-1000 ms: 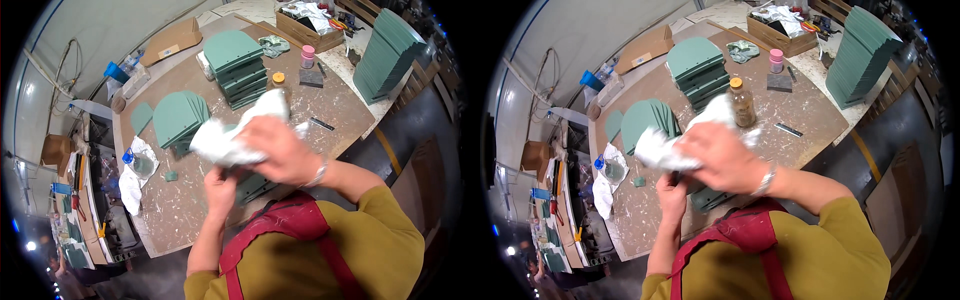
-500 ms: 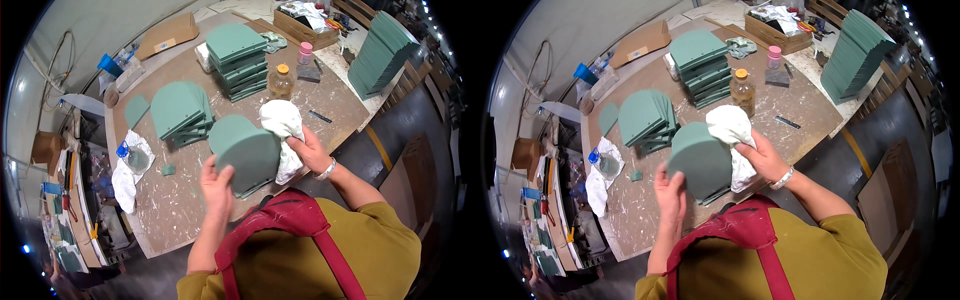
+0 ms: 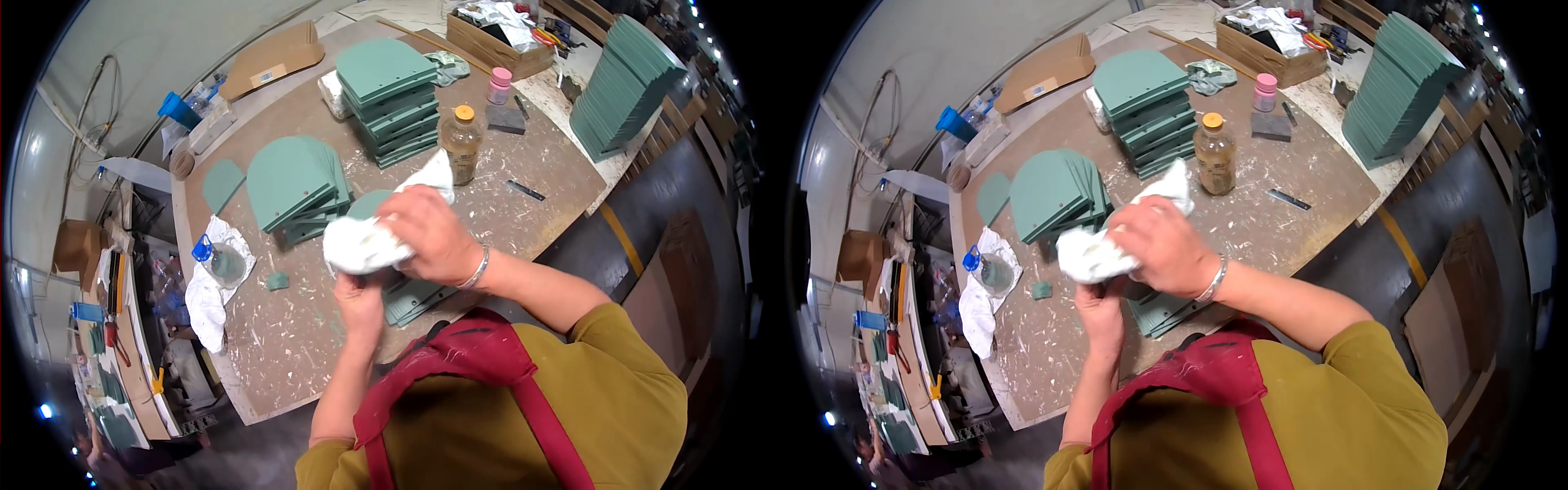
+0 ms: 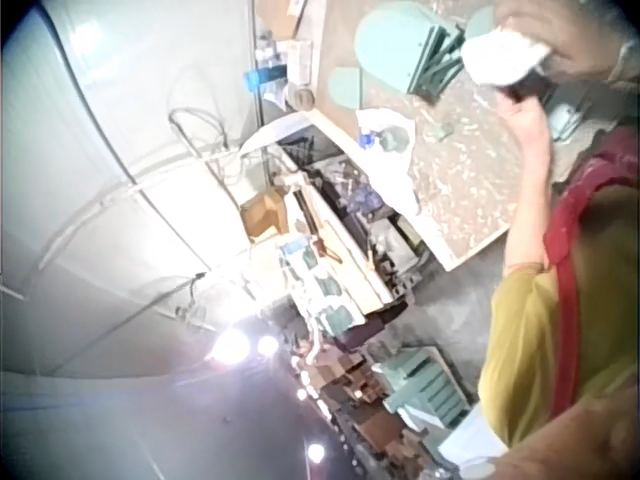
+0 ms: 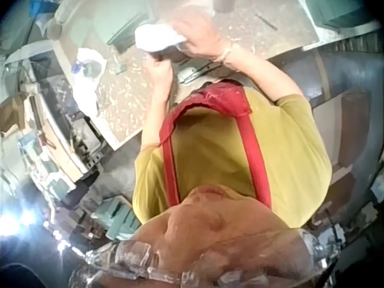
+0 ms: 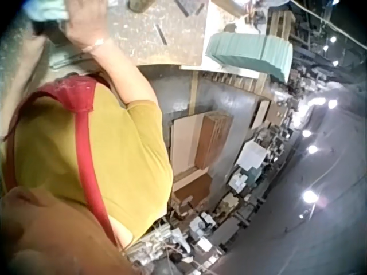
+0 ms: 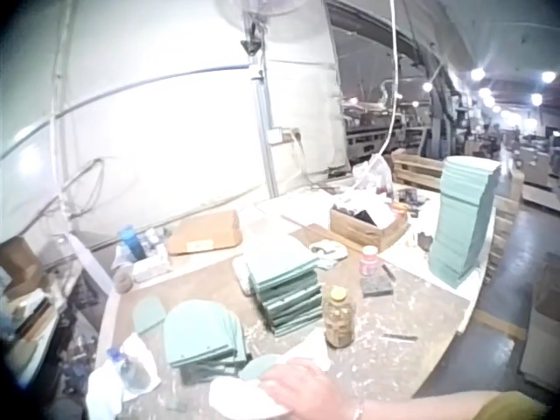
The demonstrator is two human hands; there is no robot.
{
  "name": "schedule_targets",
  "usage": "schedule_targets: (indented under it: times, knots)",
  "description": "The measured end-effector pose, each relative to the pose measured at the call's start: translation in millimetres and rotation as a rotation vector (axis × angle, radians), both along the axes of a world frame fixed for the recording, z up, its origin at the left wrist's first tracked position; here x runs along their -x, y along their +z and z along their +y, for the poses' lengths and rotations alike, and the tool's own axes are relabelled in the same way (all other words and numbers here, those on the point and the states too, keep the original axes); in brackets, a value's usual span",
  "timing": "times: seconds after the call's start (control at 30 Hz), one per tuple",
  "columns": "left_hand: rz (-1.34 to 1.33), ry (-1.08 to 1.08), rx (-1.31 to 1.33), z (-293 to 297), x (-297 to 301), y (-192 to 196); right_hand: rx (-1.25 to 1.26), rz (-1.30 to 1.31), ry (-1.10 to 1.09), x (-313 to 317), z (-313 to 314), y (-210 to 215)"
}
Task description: The person wipes green curved components with a cloth, applies liquid from a bottle onto the cloth to clean them, and uses a small brush to apply a substance from a pink container onto the edges of the parts.
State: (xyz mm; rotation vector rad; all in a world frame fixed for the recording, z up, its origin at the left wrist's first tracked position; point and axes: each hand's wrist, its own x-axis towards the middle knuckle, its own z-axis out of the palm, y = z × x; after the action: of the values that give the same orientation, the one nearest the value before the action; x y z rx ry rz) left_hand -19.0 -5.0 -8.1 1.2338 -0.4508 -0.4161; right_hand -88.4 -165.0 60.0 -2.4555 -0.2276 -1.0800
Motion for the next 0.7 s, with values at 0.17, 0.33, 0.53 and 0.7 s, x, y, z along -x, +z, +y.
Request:
schedule_targets:
  times: [0.17,0.33,0.53,0.7]
  knots:
    - [-0.112,0.054,-0.012,5.4,1.2,-2.2,-0.834,0.421,-0.214,35.9,-36.1,-104.2]
    - [-0.138,-0.086,-0.228,12.5,4.0,12.2,-1.363,0.369,-0.049,48.7,-54.0,-103.9]
    - [-0.389,-0.125,-0.264,-1.4,11.4,24.2,-0.119,0.054,-0.012,27.7,-11.5,31.9]
    - [-0.049,-0.048,-0.087,-4.9,2.0,61.4,-0.242,-0.007,-0.004,12.0,-11.9,15.9]
